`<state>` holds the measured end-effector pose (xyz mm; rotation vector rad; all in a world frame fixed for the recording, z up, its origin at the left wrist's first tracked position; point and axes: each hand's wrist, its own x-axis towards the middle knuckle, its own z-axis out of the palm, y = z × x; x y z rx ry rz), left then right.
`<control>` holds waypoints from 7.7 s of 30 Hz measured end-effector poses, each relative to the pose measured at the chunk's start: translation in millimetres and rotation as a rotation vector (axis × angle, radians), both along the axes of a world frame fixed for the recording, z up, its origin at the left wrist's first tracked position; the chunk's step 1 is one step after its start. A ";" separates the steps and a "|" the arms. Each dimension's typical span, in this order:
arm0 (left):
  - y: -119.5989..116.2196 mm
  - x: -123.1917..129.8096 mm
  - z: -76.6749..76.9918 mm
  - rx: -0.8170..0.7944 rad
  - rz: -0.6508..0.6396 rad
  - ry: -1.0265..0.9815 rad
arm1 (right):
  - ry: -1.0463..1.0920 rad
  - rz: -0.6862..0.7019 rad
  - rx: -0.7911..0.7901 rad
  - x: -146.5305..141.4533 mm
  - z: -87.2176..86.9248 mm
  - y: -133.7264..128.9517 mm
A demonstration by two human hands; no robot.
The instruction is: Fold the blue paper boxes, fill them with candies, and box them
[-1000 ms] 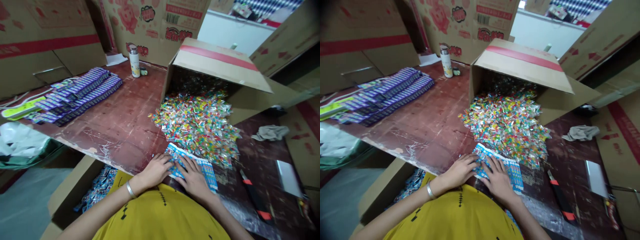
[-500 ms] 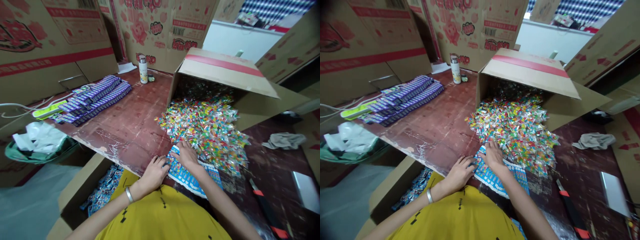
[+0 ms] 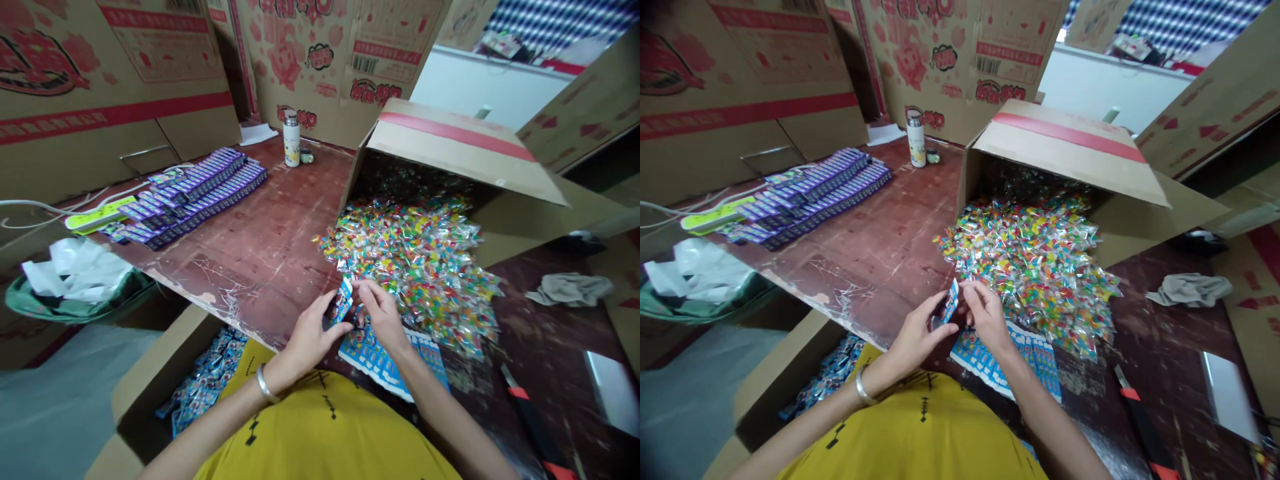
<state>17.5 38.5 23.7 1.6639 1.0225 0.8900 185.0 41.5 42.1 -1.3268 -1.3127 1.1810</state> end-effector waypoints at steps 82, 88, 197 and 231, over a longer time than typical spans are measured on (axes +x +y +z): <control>4.3 -16.8 11.6 -0.324 0.079 -0.306 | -0.037 0.044 0.092 -10.2 2.8 12.5; 4.5 -18.4 8.0 -0.351 0.051 -0.303 | -0.192 0.096 0.161 -4.6 -7.9 -3.3; 7.1 -117.4 30.9 -0.055 -0.115 0.618 | -1.135 0.027 0.053 51.5 -42.5 -2.1; 5.3 7.8 13.9 -0.425 -0.030 -0.375 | 0.039 -0.176 -0.001 9.7 -3.8 -19.9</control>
